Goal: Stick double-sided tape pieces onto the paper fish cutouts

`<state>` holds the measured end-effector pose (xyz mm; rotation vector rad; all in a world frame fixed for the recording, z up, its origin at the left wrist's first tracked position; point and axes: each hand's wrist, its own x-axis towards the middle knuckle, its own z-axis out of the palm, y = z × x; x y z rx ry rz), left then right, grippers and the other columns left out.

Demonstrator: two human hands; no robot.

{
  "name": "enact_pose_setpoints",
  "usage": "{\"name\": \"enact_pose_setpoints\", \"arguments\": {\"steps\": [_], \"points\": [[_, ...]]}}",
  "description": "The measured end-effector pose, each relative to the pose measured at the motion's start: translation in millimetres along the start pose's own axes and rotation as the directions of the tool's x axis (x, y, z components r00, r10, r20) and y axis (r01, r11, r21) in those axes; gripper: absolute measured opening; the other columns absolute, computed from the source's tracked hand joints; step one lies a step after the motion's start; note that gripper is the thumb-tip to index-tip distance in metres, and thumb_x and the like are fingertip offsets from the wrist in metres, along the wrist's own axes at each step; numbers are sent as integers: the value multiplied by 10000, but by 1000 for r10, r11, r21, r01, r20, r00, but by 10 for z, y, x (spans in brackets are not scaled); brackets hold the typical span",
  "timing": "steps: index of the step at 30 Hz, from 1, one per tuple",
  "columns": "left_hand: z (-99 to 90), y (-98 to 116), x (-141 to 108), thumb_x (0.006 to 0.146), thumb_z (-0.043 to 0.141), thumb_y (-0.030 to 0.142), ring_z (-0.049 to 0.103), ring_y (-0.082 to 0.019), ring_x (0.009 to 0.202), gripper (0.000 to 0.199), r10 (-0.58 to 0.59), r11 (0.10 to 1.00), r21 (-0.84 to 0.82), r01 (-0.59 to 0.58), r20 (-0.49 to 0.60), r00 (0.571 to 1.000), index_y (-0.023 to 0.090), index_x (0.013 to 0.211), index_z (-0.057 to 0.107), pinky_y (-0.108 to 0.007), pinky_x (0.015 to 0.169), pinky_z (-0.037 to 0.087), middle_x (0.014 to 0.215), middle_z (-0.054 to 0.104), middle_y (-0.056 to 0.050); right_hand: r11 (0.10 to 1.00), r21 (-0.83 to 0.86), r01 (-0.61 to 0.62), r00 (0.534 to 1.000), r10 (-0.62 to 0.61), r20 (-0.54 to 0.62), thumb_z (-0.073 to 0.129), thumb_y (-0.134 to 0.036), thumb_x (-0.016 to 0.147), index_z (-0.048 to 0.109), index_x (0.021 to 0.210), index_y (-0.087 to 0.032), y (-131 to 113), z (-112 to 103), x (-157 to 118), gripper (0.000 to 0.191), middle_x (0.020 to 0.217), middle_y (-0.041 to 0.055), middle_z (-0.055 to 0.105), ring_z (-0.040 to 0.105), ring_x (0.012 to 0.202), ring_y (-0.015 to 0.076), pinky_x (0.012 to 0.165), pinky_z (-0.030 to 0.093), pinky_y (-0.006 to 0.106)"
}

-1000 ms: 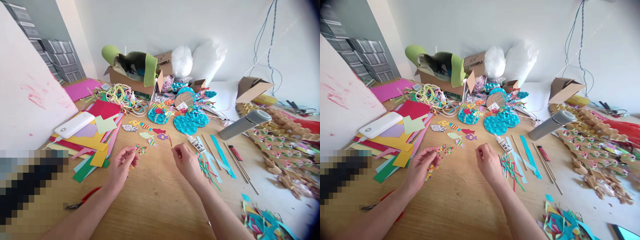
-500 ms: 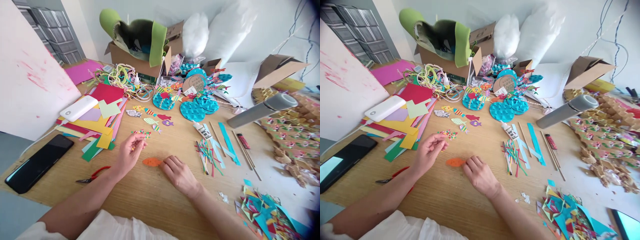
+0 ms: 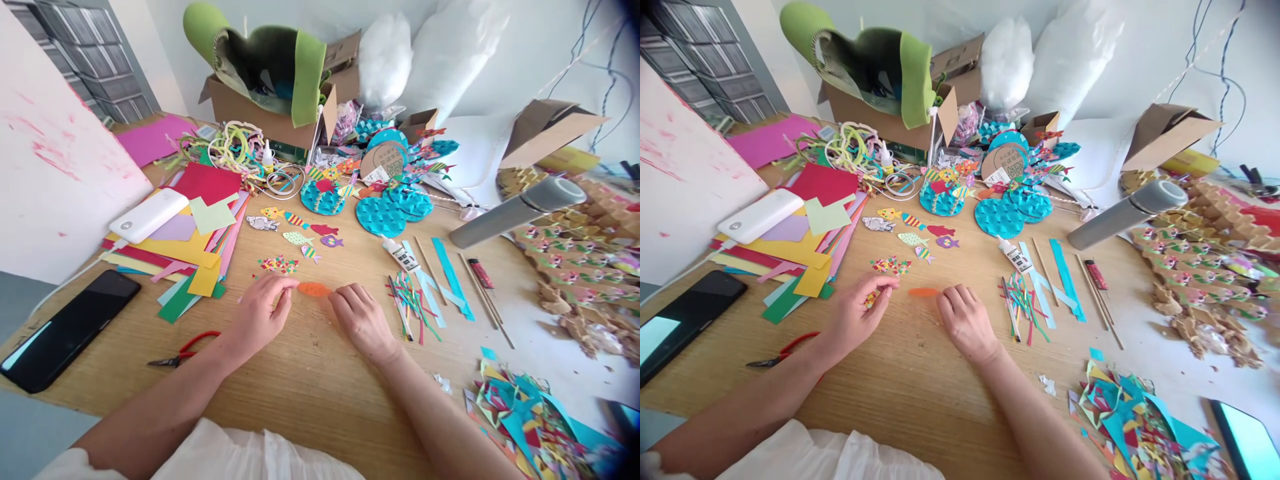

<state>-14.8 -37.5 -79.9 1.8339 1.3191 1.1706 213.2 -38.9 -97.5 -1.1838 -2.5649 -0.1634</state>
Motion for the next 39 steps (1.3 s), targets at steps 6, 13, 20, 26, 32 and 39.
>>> {"name": "enact_pose_setpoints", "arguments": {"steps": [6,13,20,26,32,39], "points": [[55,-59,-26,799,460,23,629,-219,942,324,136,968,174,-180,236,962,217,935,681,-360,874,486,964,704,-73,975,192,-108,994,103,34,463,-134,942,577,1031,-146,-60,-33,-60,144,913,95,631,520,852,221,749,442,344],[76,-93,-35,779,471,-35,624,-185,904,299,272,910,268,-316,187,944,179,916,628,-326,806,526,938,693,-44,934,260,-247,962,204,180,452,-193,950,528,812,-186,-224,52,-201,158,816,88,572,502,783,220,687,438,335],[64,-54,-41,833,495,21,606,-175,939,249,279,918,234,-321,194,940,179,988,610,-325,844,508,976,678,-48,695,562,-448,892,389,229,411,-188,947,444,779,-203,-290,-38,-194,172,758,30,520,478,719,171,656,394,289],[92,6,-75,817,679,267,567,-213,1038,283,244,958,55,-281,355,902,175,1077,618,-375,944,459,1039,674,-70,335,728,-598,783,435,444,433,-391,940,449,763,-202,-373,-141,-135,260,665,-34,406,366,621,124,566,304,255],[148,-23,-93,887,580,178,551,-138,700,172,255,964,-33,-265,403,879,158,724,632,-250,651,444,667,633,-16,174,808,-563,775,451,443,464,-491,915,467,757,-199,-472,-107,-34,331,661,-37,403,367,612,118,563,306,256],[123,-60,-80,860,590,133,542,-134,666,169,264,959,6,-282,338,903,159,700,639,-246,638,419,624,624,-9,169,809,-563,668,670,324,484,-481,908,497,776,-202,-316,-67,-83,308,674,-12,496,470,635,144,605,391,285]]}}
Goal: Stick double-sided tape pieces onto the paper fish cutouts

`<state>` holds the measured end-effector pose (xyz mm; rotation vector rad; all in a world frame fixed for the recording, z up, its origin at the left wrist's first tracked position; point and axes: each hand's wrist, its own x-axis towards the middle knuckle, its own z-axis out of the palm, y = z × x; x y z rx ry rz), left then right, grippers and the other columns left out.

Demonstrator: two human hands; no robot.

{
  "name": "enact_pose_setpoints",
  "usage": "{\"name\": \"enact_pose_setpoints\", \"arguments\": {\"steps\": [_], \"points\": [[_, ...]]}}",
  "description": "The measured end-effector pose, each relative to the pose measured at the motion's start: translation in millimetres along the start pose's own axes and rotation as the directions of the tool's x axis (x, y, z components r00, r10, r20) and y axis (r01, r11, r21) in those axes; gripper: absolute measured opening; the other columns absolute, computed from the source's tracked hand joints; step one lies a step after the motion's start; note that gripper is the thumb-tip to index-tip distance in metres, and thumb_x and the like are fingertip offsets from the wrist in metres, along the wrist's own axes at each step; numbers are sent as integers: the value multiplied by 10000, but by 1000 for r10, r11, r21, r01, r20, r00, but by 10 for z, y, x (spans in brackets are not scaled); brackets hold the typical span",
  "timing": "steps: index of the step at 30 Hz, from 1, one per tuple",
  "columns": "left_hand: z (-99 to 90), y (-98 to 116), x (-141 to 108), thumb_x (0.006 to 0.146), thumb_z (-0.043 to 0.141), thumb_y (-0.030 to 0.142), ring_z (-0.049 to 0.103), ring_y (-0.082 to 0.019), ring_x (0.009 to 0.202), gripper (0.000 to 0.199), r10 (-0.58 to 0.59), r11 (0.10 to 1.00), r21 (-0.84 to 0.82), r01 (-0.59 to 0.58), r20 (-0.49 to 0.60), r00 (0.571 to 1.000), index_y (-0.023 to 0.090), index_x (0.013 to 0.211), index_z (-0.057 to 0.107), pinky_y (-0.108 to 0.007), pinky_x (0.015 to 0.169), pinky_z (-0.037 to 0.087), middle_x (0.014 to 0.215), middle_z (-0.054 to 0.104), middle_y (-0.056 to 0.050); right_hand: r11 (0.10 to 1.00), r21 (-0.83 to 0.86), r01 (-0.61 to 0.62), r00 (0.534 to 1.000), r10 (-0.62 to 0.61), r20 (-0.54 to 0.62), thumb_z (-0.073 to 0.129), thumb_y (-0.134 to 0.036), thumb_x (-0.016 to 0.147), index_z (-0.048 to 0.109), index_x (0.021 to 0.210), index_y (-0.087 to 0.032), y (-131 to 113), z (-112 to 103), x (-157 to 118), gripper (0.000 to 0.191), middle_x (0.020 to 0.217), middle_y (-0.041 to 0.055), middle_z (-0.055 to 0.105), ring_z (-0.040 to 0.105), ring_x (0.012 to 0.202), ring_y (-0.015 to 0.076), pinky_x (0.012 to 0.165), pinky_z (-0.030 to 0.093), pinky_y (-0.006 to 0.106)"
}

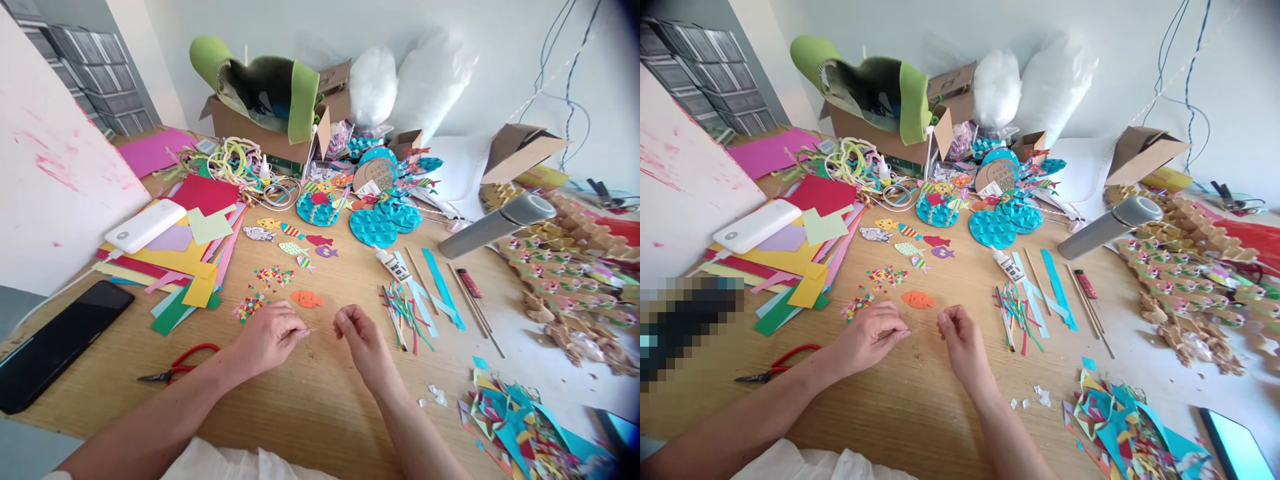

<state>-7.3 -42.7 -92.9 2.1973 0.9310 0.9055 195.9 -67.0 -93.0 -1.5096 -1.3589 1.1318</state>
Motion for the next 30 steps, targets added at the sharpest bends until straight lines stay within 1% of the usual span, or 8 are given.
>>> {"name": "enact_pose_setpoints", "arguments": {"steps": [2,4,9,16,18,21,24,30], "points": [[-7,-1,-1,860,579,115,550,-132,669,170,-6,1000,21,6,-11,1000,160,707,639,-245,643,420,640,630,-11,991,-110,73,984,-90,-155,478,-413,930,521,822,-203,-20,-38,-7,239,734,8,535,499,693,159,648,406,300],[-10,0,0,860,579,114,561,-133,681,166,-11,1000,25,12,-17,1000,161,713,641,-242,643,423,655,634,-14,950,-226,214,954,-253,-162,486,-327,942,549,927,-206,-81,-45,-32,137,883,43,587,534,830,178,747,425,325],[2,-2,-11,859,581,126,578,-143,711,154,-31,999,14,31,-2,1000,159,720,638,-250,659,434,681,632,-23,802,-298,518,853,-459,248,516,-180,934,585,1001,-227,-227,60,-83,107,974,43,626,532,965,185,840,428,327],[34,-11,-30,886,549,157,598,-148,723,157,-68,998,-11,68,15,998,169,775,660,-264,676,454,708,652,-27,821,-328,468,871,-367,325,471,-143,939,529,861,-207,-219,123,-60,116,823,25,601,549,808,168,727,437,290],[28,0,-30,885,576,209,623,-151,786,127,-117,992,-42,117,1,993,190,975,663,-282,752,481,801,683,-24,806,-357,472,870,-359,339,443,-146,943,508,843,-209,-211,51,13,134,810,28,590,550,788,168,713,437,289],[9,10,-27,838,657,286,637,-166,888,473,-191,981,-34,189,-40,981,194,1278,510,-325,855,499,963,693,-42,746,-503,436,900,-374,226,430,-177,938,497,828,-213,-121,-166,261,134,811,50,593,551,785,193,702,431,314],[3,1,-19,854,632,286,614,-209,996,409,-153,982,101,159,-66,986,174,1234,530,-382,906,495,1052,678,-78,598,-734,320,901,-432,41,428,-171,909,520,811,-218,69,-442,585,142,778,84,608,545,785,247,707,408,375],[32,-23,-11,883,572,222,564,-242,1053,233,-69,945,321,64,3,998,176,1110,601,-432,940,487,1094,661,-75,535,-796,284,889,-457,10,455,-120,866,621,887,-208,255,-608,903,188,892,156,617,510,926,319,809,366,463]]}}
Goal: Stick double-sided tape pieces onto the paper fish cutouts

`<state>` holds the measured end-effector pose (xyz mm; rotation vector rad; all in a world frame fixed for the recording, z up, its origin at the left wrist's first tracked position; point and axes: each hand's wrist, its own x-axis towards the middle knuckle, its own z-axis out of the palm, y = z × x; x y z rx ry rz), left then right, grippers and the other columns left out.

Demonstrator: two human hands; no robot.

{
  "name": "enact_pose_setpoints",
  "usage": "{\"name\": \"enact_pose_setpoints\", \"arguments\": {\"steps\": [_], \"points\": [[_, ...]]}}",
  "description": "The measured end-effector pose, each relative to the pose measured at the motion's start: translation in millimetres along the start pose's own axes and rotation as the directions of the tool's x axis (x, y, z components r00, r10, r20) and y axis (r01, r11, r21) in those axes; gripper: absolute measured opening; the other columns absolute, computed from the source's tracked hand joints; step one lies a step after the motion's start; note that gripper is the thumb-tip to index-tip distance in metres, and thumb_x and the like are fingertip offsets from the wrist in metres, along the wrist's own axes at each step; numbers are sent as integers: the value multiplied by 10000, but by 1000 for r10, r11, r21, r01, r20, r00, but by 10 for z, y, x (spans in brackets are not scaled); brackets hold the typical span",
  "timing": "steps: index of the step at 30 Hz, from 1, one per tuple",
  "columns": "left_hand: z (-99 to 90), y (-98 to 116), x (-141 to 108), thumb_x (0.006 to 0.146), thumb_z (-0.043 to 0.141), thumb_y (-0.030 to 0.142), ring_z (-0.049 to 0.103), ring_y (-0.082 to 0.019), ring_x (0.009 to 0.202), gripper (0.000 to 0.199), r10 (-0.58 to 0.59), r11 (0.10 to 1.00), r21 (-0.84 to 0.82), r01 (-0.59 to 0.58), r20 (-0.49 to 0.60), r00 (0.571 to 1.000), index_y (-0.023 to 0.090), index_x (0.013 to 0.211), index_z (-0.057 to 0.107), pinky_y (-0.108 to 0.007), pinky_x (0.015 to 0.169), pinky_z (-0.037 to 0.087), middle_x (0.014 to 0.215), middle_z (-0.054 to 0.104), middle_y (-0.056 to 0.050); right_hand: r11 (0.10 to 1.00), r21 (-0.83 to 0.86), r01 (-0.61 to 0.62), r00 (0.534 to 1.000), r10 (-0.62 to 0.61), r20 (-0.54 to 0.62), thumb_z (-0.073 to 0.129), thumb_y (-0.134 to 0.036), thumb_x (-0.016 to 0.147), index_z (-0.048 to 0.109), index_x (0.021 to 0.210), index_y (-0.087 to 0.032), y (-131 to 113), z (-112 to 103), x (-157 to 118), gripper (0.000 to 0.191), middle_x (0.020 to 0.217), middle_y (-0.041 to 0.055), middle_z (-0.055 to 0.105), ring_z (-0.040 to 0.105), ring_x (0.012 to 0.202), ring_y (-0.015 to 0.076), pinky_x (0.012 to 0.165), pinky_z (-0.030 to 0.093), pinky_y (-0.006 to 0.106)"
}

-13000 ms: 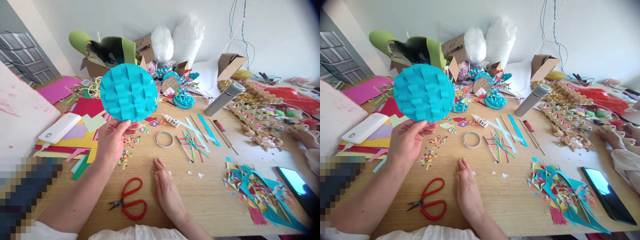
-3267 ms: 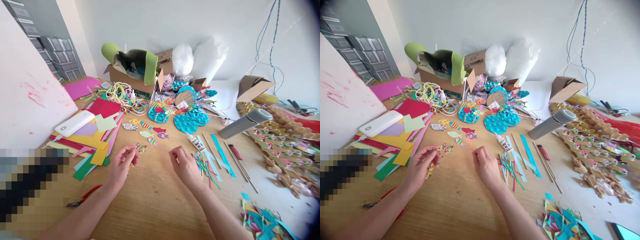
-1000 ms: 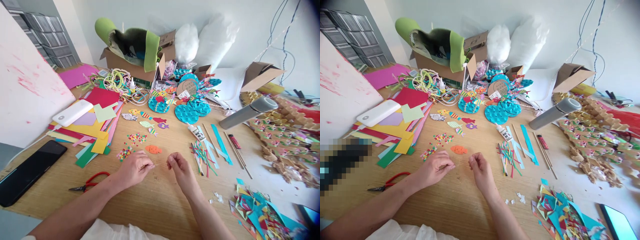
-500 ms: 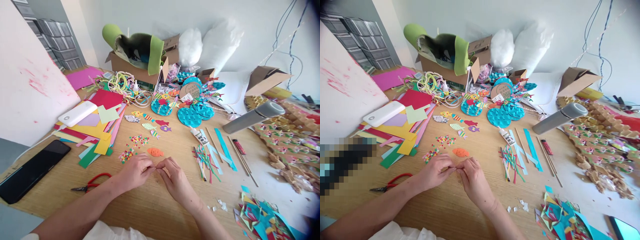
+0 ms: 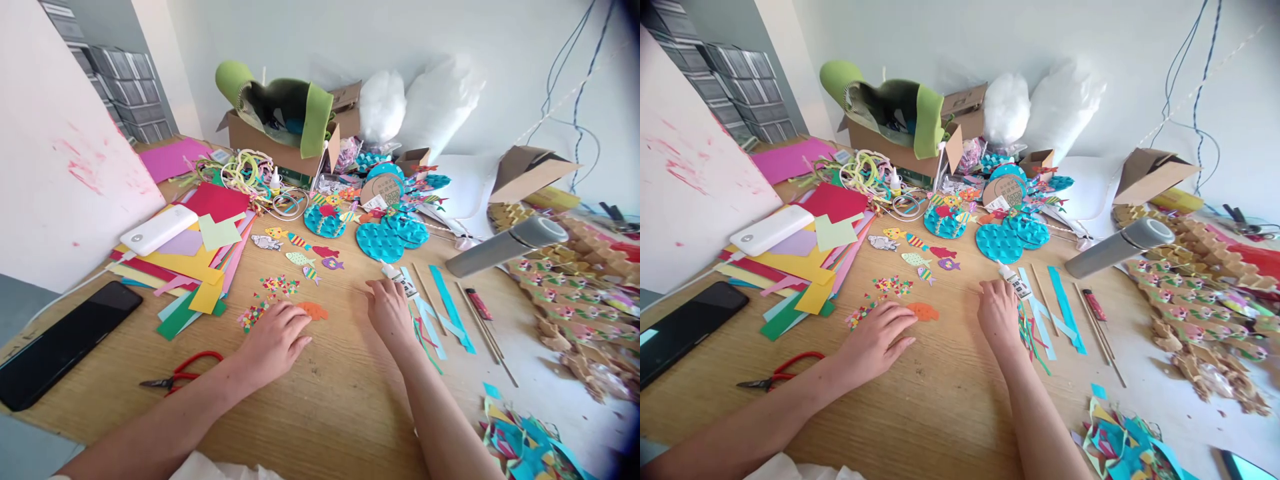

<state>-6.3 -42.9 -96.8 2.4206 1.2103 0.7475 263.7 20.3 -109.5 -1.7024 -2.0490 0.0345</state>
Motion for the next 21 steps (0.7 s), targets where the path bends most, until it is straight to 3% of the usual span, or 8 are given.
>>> {"name": "enact_pose_setpoints", "arguments": {"steps": [3,5,9,13,21], "points": [[26,-2,-14,877,578,218,538,-255,1110,237,7,999,44,-8,20,1000,172,1108,604,-454,985,466,1131,648,-79,999,30,36,999,-37,17,495,-154,877,630,917,-214,-216,103,111,153,918,120,623,517,935,290,824,393,426],[46,-7,-24,870,587,215,522,-264,1144,249,11,998,68,-14,33,999,163,1113,603,-466,1006,453,1163,637,-86,992,104,65,993,-75,92,514,-162,881,623,901,-206,-409,215,217,119,921,89,638,542,917,254,819,420,382],[69,-22,-33,867,591,216,499,-271,1192,276,25,995,96,-28,28,999,155,1137,595,-474,1028,441,1206,619,-99,992,118,37,979,-60,195,556,-182,860,603,847,-194,-674,446,396,50,925,108,642,549,920,259,841,421,390],[59,-28,-31,871,584,221,495,-276,1202,278,21,993,113,-24,29,999,165,1143,595,-480,1036,435,1220,612,-98,997,79,-21,981,6,192,573,-209,843,564,793,-194,-702,562,423,53,868,124,622,543,900,284,838,411,417],[55,-38,-24,867,575,195,500,-282,1197,247,-9,993,121,6,25,1000,170,1111,607,-484,1033,438,1193,619,-92,985,130,-111,970,79,229,542,-201,811,490,727,-219,-662,579,399,101,780,73,610,564,825,239,748,426,350]]}}
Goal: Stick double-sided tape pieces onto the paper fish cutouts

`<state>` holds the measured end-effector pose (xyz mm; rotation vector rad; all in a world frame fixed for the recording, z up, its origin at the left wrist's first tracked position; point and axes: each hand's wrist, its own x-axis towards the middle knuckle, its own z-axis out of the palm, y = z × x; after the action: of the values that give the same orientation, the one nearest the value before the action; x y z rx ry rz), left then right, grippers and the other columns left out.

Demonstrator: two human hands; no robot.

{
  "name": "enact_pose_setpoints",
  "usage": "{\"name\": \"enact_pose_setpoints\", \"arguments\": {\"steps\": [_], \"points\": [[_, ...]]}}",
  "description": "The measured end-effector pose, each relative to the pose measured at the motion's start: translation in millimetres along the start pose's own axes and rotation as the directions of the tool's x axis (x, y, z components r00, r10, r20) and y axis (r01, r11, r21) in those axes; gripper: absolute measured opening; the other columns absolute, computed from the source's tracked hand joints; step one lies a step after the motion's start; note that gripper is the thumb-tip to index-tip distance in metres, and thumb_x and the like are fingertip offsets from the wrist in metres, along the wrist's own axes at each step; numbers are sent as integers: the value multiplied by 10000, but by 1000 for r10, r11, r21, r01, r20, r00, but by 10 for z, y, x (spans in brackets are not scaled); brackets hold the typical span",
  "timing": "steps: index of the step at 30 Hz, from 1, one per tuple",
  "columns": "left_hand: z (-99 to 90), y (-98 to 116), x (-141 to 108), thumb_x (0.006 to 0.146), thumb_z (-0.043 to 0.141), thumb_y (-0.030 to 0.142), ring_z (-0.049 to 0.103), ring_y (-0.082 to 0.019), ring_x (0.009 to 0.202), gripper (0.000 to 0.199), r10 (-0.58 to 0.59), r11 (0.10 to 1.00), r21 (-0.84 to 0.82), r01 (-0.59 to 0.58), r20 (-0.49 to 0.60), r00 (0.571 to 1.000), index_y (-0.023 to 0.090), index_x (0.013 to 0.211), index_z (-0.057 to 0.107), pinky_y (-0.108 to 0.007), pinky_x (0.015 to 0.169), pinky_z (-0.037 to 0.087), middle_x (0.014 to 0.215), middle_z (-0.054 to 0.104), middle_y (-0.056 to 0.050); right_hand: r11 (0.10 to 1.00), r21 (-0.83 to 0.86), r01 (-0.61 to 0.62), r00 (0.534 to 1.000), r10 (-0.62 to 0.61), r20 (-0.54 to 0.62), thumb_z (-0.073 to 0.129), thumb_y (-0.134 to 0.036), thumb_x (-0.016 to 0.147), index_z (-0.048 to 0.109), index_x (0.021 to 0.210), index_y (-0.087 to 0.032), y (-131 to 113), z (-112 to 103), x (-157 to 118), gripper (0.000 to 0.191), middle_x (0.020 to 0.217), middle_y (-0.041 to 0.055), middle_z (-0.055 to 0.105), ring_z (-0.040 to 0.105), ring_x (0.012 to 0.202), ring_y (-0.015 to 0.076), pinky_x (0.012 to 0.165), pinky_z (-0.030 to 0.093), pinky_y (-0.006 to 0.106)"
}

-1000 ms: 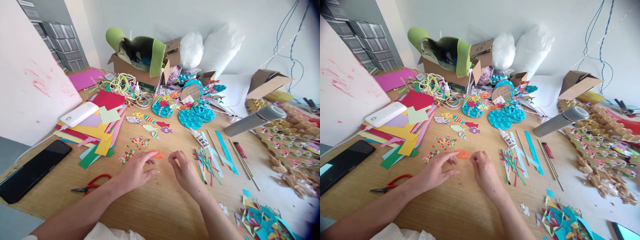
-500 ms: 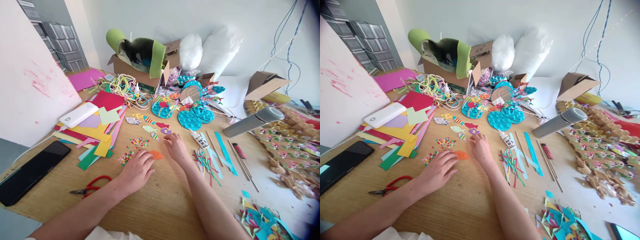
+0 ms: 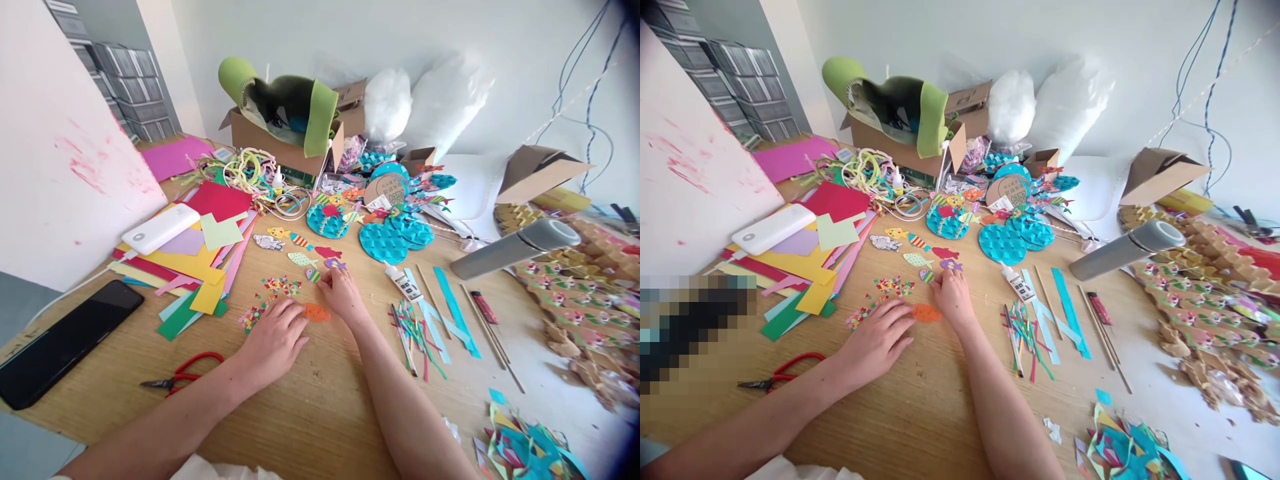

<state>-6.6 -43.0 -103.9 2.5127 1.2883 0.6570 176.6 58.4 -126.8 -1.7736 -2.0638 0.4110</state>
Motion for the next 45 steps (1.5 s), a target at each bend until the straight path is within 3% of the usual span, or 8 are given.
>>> {"name": "enact_pose_setpoints", "arguments": {"steps": [12,16,18,21,24,27,39,45], "points": [[10,-23,8,868,579,191,505,-264,1180,216,16,1000,-20,-17,-22,1000,170,1078,627,-480,1015,454,1158,638,-95,981,192,-30,998,19,60,529,-188,779,523,720,-204,-23,-95,-41,61,663,-9,610,562,610,142,576,409,249],[12,-26,7,870,579,193,526,-265,1145,189,18,1000,-15,-18,-21,1000,175,1049,637,-477,1001,462,1109,655,-81,983,166,80,996,-75,-40,493,-171,842,556,870,-198,-7,-205,-152,75,810,34,644,586,759,178,694,446,295],[15,-23,6,873,574,196,528,-264,1132,173,18,1000,-12,-18,-12,1000,172,1031,642,-473,998,462,1084,662,-79,967,6,254,963,-252,-95,446,-160,902,585,920,-190,26,-270,-245,144,871,82,651,562,854,218,757,429,339],[22,-18,6,881,566,203,528,-261,1121,159,16,1000,-6,-16,8,1000,165,1012,647,-466,995,462,1056,668,-78,823,-239,516,851,-524,32,381,-145,954,627,956,-175,86,-338,-386,248,891,116,657,526,868,242,763,402,365],[25,-17,7,884,562,201,528,-261,1124,158,13,1000,2,-13,15,1000,166,1010,651,-466,996,459,1043,673,-74,702,-291,650,757,-634,160,390,-148,964,647,993,-166,144,-358,-473,260,943,122,661,517,896,246,776,407,371],[23,-19,10,878,572,194,530,-258,1120,154,11,1000,4,-11,16,1000,163,1003,655,-462,1001,455,1032,677,-74,686,-278,673,736,-660,153,421,-156,960,650,1015,-167,203,-358,-496,236,1024,126,652,502,996,255,835,417,380],[28,-26,12,881,568,197,522,-254,1113,143,-3,1000,-11,3,37,999,162,986,659,-455,991,458,1034,669,-70,836,-98,540,840,-542,-2,447,-58,874,640,1006,-171,179,-329,-422,260,1009,109,647,512,978,242,834,447,380],[28,-30,2,872,578,184,524,-248,1110,136,3,1000,-17,-2,30,1000,160,976,662,-454,985,466,1031,670,-72,989,-58,137,986,-142,-90,502,-155,885,649,979,-175,392,-421,115,176,962,99,651,559,955,233,863,436,363]]}}
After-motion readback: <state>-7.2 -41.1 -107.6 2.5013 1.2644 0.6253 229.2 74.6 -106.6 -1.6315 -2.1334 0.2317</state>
